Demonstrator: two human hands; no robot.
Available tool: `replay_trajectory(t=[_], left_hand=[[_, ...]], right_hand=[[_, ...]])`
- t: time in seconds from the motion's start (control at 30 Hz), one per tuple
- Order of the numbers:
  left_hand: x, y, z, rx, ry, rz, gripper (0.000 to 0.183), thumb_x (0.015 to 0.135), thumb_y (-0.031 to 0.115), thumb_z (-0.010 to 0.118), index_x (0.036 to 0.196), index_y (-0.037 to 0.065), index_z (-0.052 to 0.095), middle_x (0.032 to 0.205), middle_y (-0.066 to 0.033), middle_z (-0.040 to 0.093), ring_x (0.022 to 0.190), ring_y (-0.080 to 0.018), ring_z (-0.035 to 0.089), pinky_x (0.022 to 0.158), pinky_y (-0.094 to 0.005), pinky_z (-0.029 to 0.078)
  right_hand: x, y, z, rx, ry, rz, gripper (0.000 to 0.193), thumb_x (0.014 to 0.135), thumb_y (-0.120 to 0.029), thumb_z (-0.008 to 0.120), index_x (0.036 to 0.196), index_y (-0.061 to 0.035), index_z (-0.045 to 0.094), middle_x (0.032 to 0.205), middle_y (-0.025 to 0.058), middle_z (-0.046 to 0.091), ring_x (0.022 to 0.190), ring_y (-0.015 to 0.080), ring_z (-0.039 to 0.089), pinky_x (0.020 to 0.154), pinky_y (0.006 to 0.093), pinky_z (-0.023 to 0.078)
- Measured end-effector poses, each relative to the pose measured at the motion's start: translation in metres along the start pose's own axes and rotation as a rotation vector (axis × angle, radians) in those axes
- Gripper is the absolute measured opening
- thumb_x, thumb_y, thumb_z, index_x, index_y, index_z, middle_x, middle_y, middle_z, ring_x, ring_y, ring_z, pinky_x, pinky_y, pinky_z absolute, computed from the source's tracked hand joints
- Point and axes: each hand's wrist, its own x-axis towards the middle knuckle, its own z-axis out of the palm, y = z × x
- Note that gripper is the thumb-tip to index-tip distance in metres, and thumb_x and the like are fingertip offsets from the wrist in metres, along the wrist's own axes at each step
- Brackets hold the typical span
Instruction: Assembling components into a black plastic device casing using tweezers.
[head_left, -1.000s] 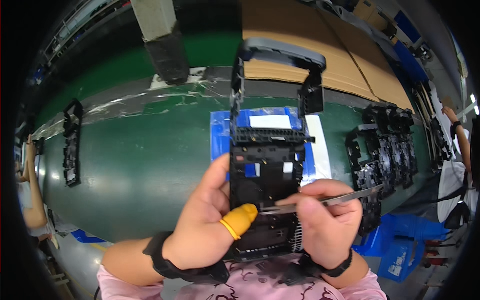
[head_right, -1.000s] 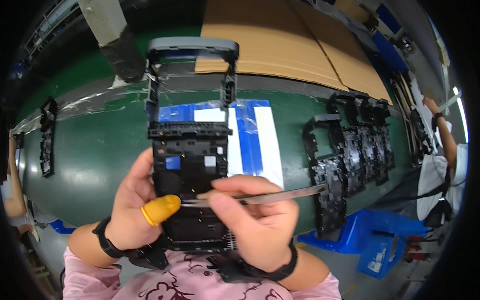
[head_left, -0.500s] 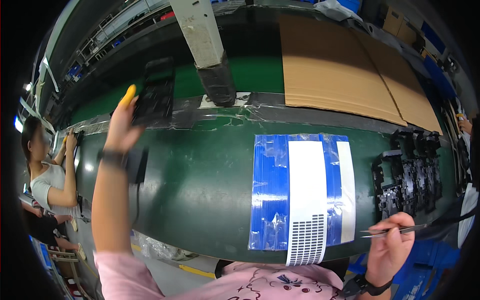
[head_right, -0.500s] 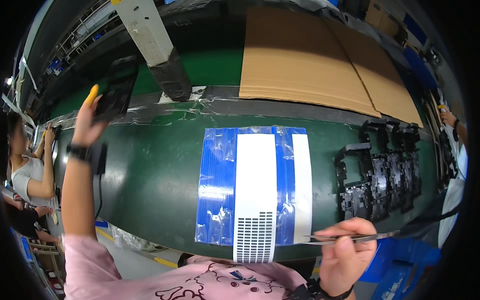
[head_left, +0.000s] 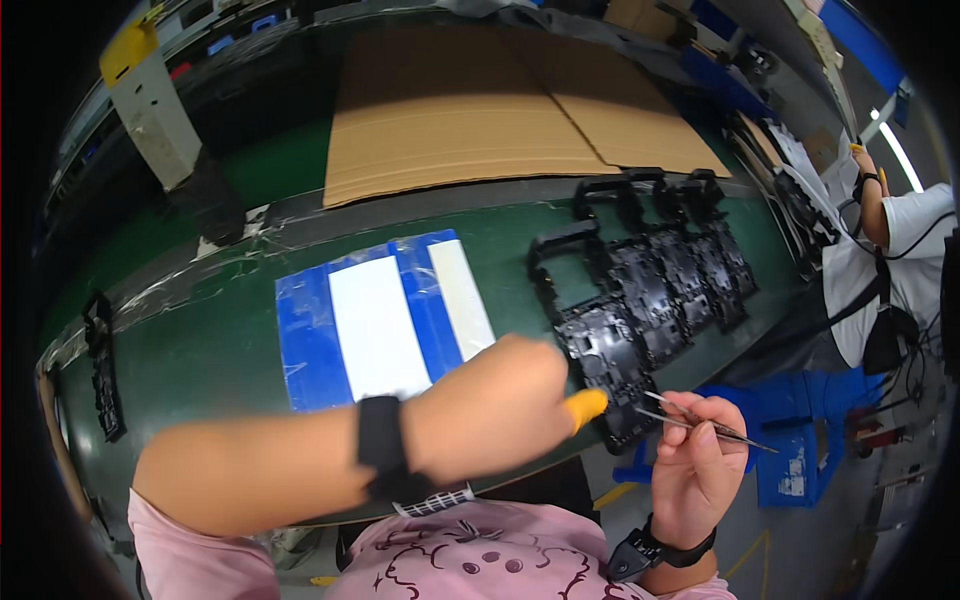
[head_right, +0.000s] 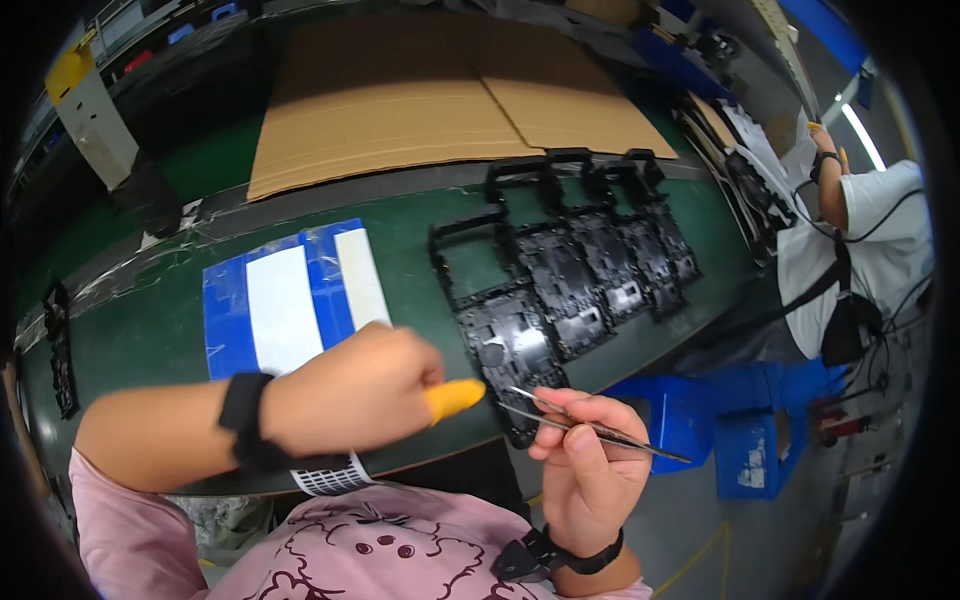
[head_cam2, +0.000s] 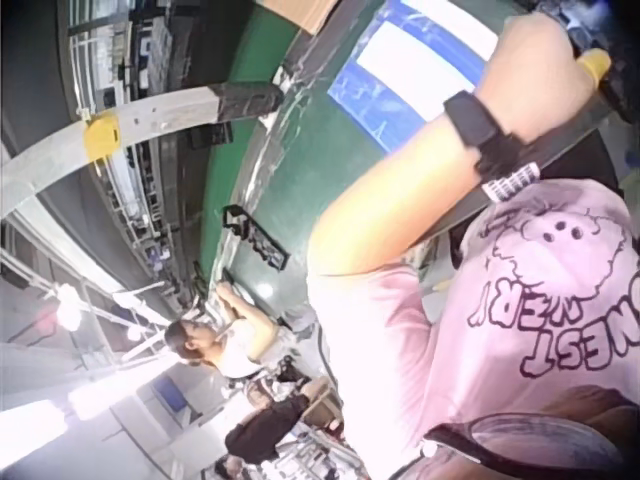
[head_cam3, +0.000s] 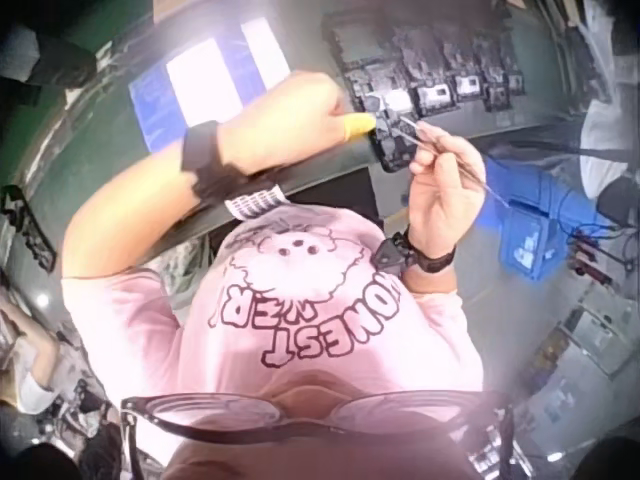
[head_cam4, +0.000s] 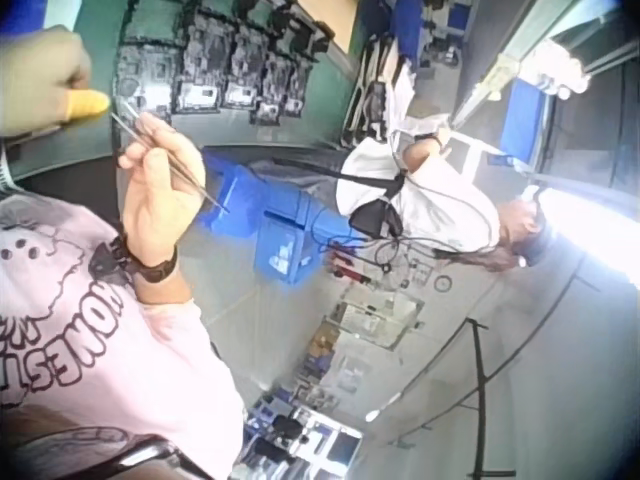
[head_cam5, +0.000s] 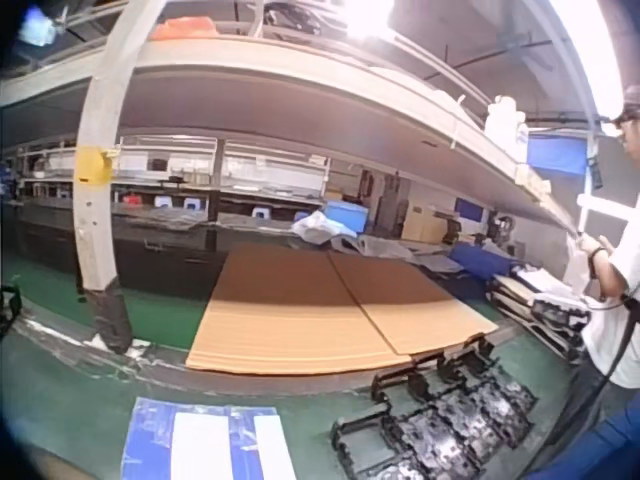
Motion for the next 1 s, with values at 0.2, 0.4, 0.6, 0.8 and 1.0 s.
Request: replay_trajectory(t=[0.2,0.4,0.6,0.8,1.0], left_hand=[[0.060,-0.008,0.026,-0.237,-0.176,-0.391,0.043,0.081,0.033,0.054,0.056,-0.003,0.057,0.051,-0.0069,0.057,0.041,-0.0135,0.053,0.039,-0.0263,0.040],[0.024,-0.016,0.006,-0.649,0.080,-0.479,0.026,0.081,0.019,0.053,0.073,-0.005,0.056,0.063,-0.0113,0.058,0.050,-0.0171,0.060,0.040,-0.0217,0.045],[-0.076,-0.058,-0.047,-0.776,0.843,0.080,0.010,0.077,0.009,0.058,0.078,0.005,0.049,0.077,-0.0018,0.055,0.066,-0.0074,0.053,0.058,-0.0209,0.044],[-0.133,-0.086,-0.062,-1.063,0.866,0.078,0.018,0.085,0.012,0.050,0.099,0.003,0.051,0.090,-0.0046,0.058,0.076,-0.0098,0.056,0.069,-0.0225,0.047],[-0.144,-0.104,-0.061,-1.044,1.012,0.127,0.025,0.088,0.017,0.045,0.109,0.004,0.048,0.089,-0.0026,0.055,0.076,-0.0095,0.055,0.068,-0.0215,0.047]], right_hand=[[-0.010,-0.009,-0.010,-0.026,0.152,-0.120,0.024,0.080,-0.008,0.057,0.100,0.0030,0.051,0.100,0.0224,0.056,0.072,0.0168,0.056,0.064,0.0251,0.048],[-0.012,-0.004,-0.016,0.038,0.052,-0.063,0.023,0.082,-0.009,0.055,0.101,0.0021,0.050,0.098,0.0197,0.056,0.073,0.0163,0.056,0.061,0.0234,0.047],[-0.012,0.014,0.006,0.054,-0.040,-0.050,0.020,0.083,-0.009,0.053,0.100,0.0020,0.049,0.099,0.0200,0.055,0.074,0.0173,0.057,0.057,0.0226,0.048],[-0.008,0.050,0.076,-0.020,-0.232,0.226,0.017,0.079,-0.005,0.055,0.092,0.0059,0.053,0.086,0.0207,0.059,0.066,0.0197,0.060,0.055,0.0282,0.049],[-0.013,0.080,0.114,-0.181,-0.276,0.441,0.017,0.075,0.003,0.060,0.090,0.0059,0.055,0.074,0.0083,0.059,0.061,0.0084,0.055,0.051,0.0178,0.043]])
